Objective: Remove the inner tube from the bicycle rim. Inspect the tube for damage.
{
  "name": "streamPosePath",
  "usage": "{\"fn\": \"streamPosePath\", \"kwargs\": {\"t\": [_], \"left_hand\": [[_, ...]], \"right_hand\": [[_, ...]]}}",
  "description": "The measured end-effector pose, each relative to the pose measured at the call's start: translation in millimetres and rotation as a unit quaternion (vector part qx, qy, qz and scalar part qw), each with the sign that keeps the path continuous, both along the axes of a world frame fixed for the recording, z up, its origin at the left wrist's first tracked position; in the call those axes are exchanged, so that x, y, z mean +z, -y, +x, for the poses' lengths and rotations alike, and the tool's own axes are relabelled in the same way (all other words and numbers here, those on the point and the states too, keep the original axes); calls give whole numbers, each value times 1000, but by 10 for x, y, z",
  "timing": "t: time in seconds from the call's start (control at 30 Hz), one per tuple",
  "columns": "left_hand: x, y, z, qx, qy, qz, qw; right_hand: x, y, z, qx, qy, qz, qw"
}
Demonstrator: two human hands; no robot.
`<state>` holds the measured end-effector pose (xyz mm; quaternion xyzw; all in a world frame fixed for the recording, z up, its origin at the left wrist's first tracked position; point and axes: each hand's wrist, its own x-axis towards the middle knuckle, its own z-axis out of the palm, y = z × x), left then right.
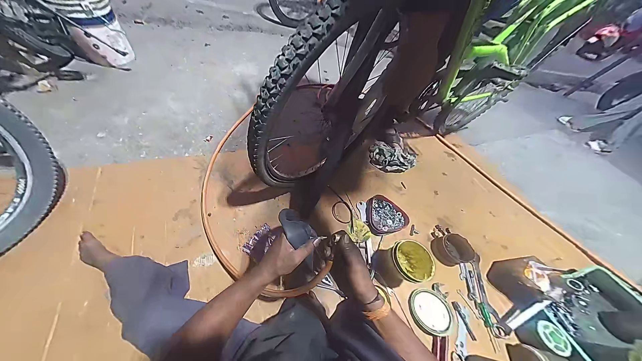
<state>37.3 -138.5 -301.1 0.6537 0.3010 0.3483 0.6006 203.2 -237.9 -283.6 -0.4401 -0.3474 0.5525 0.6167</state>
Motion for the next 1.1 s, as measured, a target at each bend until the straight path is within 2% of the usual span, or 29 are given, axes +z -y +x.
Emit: {"fn": "streamPosePath", "kwargs": {"t": [0.17, 0.67, 1.1], "left_hand": [[34, -1, 33, 4, -4, -6, 1000], [66, -18, -20, 1, 3, -28, 1000], [58, 21, -9, 18, 26, -14, 999]], "right_hand": [[6, -66, -18, -18, 16, -4, 1000], [-18, -120, -45, 20, 69, 11, 997], [-19, -113, -33, 22, 62, 19, 998]]}}
